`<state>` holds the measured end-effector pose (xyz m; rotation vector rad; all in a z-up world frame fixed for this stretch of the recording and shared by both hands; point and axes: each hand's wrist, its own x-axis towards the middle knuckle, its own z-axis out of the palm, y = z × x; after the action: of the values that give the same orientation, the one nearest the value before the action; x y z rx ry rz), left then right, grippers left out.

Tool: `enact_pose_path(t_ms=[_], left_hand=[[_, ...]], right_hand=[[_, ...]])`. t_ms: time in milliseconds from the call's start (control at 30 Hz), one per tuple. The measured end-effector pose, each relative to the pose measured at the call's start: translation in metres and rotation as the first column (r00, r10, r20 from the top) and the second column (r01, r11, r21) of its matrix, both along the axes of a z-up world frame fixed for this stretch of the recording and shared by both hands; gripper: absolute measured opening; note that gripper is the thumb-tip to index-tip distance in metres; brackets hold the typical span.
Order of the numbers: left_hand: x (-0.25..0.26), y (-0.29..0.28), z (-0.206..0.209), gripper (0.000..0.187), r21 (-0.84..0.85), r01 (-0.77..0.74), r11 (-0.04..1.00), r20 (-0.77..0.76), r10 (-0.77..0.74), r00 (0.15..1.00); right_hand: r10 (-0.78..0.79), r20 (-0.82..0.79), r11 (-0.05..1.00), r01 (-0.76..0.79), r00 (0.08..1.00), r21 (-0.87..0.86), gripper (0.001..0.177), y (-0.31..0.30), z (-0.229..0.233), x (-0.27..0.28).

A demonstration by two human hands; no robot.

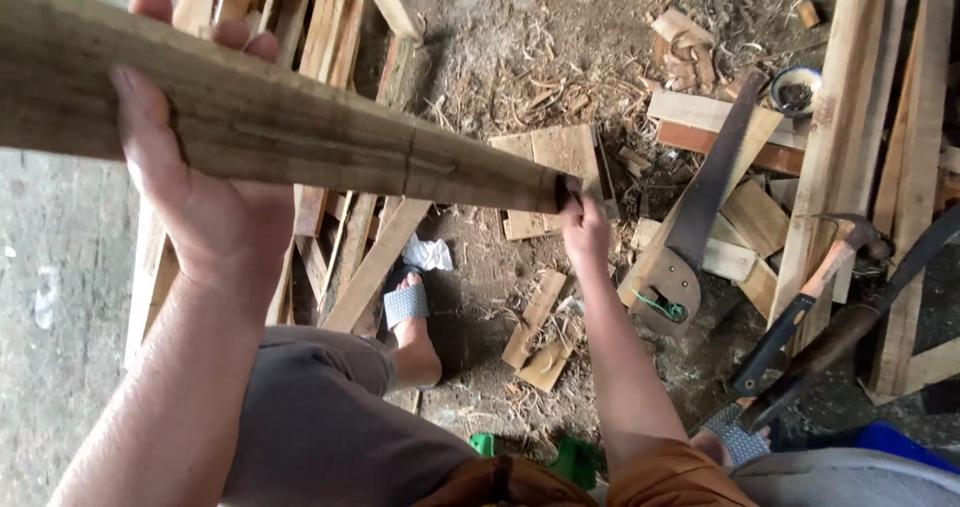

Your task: Sanding a wooden plank manually using sandpaper to smooth the surface and edges.

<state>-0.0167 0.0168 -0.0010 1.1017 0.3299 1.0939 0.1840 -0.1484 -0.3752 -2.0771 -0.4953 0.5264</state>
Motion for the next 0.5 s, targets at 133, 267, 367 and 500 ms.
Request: enact_pose_path(t_ms=[133,267,367,500], left_hand=[[0.008,-0.012,0.011,0.074,-0.085,-0.098,0.992,-0.03,0.096,0.995],[0.006,-0.007,0.012,0.071,-0.04,-0.087,0.995,-0.104,0.082,0.991],[-0.002,0.002,-0.001,0.077,0.015,-0.126,0.992,-0.123,0.127,0.984],[-0.012,0.014,-0.011,0.048,0.258,0.005,0.966,-0.144,0.033,0.989]], right_hand=[[-0.016,0.234,0.97,-0.041,0.972,0.239,0.01,0.009,0.005,-0.019],[-0.053,0.441,0.951,-0.089,0.896,0.295,0.023,0.013,-0.003,-0.045],[-0.017,0.139,0.973,-0.015,0.99,0.229,0.028,0.028,0.052,-0.07],[0.082,0.513,0.715,-0.409,0.854,0.567,0.043,0.041,0.135,-0.1]])
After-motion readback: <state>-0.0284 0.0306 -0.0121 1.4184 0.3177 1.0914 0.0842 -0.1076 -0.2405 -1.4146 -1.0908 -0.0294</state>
